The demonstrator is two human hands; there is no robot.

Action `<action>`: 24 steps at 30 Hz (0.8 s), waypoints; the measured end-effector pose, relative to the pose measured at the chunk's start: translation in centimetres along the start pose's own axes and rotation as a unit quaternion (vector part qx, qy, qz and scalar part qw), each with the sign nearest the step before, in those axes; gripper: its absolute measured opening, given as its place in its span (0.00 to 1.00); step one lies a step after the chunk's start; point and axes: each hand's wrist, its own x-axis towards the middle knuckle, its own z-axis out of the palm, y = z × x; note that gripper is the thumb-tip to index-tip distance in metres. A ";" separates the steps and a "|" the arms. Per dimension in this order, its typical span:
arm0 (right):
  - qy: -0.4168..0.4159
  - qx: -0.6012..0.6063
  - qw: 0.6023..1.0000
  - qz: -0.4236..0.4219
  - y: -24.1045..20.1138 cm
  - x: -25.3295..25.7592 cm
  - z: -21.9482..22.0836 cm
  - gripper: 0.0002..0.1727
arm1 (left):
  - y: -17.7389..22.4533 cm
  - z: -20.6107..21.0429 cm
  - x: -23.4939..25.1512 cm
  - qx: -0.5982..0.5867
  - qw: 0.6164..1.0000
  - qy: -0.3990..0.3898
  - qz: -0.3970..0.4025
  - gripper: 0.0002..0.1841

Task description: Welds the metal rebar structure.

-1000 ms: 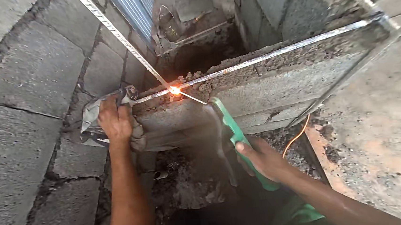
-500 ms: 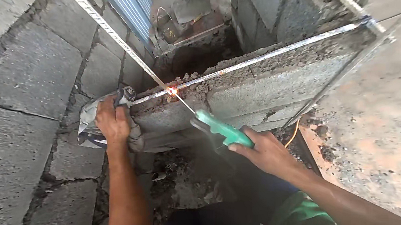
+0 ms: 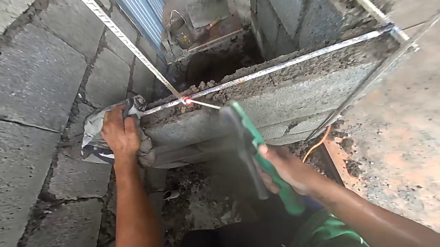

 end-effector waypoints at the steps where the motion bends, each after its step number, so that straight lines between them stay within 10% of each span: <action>1: -0.040 0.112 0.992 0.044 -0.1 0.0 0.1 0.39 | 0.2 -0.1 0.0 0.003 1.000 -0.004 -0.001 0.26; 7: 0.044 -0.122 0.987 -0.099 -0.6 -0.2 -0.6 0.31 | -0.3 -0.1 0.1 -0.003 1.000 -0.008 -0.004 0.27; 24: 0.007 -0.004 0.999 -0.041 0.5 0.3 -0.1 0.32 | -0.3 0.2 -0.1 0.014 1.000 0.005 0.001 0.27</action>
